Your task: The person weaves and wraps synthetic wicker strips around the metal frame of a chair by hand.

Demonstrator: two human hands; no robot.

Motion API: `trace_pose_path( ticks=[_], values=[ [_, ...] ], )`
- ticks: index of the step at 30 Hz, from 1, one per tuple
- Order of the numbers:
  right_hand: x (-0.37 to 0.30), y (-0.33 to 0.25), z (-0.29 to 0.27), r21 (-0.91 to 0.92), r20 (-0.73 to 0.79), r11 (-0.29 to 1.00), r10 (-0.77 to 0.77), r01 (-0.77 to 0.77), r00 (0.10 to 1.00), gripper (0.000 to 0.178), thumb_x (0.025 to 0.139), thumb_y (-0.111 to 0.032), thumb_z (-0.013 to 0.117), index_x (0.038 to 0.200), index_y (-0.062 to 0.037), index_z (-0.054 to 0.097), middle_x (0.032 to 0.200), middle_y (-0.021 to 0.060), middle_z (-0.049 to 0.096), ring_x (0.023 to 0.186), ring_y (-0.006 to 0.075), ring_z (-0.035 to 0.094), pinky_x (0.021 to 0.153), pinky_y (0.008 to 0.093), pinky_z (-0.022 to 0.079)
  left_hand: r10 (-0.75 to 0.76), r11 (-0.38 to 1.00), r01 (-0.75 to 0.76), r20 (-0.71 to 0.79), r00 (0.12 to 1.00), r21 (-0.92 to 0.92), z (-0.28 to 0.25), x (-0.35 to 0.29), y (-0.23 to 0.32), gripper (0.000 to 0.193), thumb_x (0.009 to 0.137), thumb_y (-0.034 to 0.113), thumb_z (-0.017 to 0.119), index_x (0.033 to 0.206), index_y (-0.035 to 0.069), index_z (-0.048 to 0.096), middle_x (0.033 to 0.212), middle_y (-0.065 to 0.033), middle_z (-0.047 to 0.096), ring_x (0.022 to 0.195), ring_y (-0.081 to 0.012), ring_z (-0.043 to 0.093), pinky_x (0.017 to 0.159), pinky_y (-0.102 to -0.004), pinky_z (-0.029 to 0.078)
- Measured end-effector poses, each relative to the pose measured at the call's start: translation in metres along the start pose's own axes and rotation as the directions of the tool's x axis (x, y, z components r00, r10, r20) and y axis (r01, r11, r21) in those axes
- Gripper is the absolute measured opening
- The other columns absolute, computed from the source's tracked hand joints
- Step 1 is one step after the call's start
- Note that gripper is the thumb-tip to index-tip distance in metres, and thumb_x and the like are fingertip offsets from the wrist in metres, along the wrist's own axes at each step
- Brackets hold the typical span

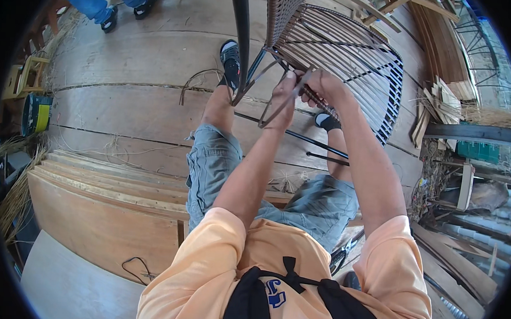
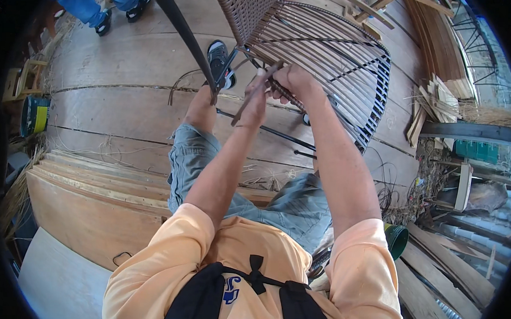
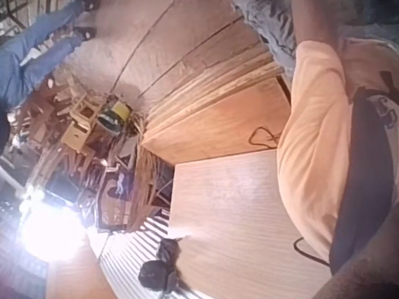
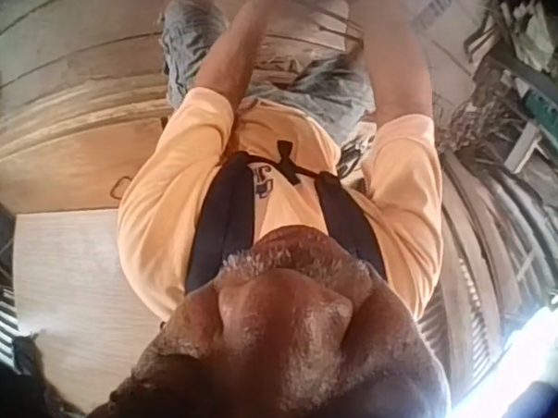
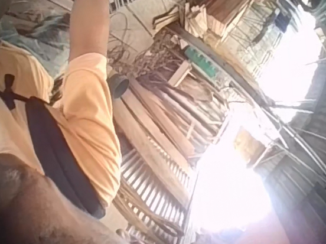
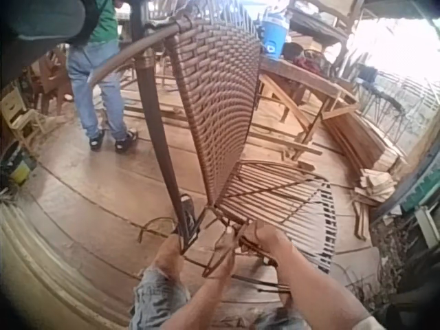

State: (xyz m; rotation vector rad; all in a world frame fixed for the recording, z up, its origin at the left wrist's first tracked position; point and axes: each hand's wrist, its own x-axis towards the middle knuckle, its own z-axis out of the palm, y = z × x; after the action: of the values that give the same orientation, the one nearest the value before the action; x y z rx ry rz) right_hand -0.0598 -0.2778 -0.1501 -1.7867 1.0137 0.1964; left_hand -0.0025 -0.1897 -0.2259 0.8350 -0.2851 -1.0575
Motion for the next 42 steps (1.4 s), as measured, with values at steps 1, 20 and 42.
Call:
trace_pose_path(
  ticks=[1, 20, 42],
  values=[
    [-0.015, -0.028, 0.005, 0.041, -0.018, 0.976, 0.217, -0.216, 0.976, 0.032, 0.083, -0.027, 0.042, 0.070, -0.0017, 0.056, 0.054, 0.0074, 0.054, 0.040, 0.0140, 0.049, 0.033, 0.0245, 0.036, 0.121, 0.937, -0.110, -0.013, 0.993, 0.333, -0.005, -0.008, 0.004, 0.040, 0.091, 0.038, 0.036, 0.087, 0.002, 0.055, 0.073, -0.0087, 0.055, 0.064, -0.0183, 0.051, 0.062, -0.0301, 0.040],
    [0.031, 0.031, 0.007, 0.115, 0.113, 0.972, 0.193, -0.206, 0.975, 0.034, 0.082, -0.030, 0.041, 0.059, -0.0079, 0.054, 0.050, 0.0086, 0.053, 0.035, 0.0188, 0.047, 0.030, 0.0328, 0.034, -0.477, 0.840, 0.448, -0.024, 0.879, -0.305, 0.002, 0.033, -0.012, 0.029, 0.082, 0.038, 0.047, 0.078, 0.011, 0.055, 0.065, -0.0071, 0.057, 0.050, -0.0212, 0.054, 0.035, -0.0320, 0.038],
    [-0.003, 0.027, 0.062, -0.792, -0.469, 0.610, -0.606, -0.002, 0.643, 0.031, 0.078, -0.019, 0.056, 0.106, -0.0066, 0.051, 0.097, 0.0131, 0.056, 0.083, 0.0302, 0.059, 0.072, 0.0400, 0.048, 0.540, 0.528, -0.744, -0.513, 0.667, -0.410, -0.193, -0.380, 0.288, 0.023, 0.086, 0.015, 0.047, 0.063, 0.010, 0.045, 0.062, -0.0006, 0.052, 0.045, -0.0107, 0.046, 0.056, -0.0299, 0.045]
  ],
)
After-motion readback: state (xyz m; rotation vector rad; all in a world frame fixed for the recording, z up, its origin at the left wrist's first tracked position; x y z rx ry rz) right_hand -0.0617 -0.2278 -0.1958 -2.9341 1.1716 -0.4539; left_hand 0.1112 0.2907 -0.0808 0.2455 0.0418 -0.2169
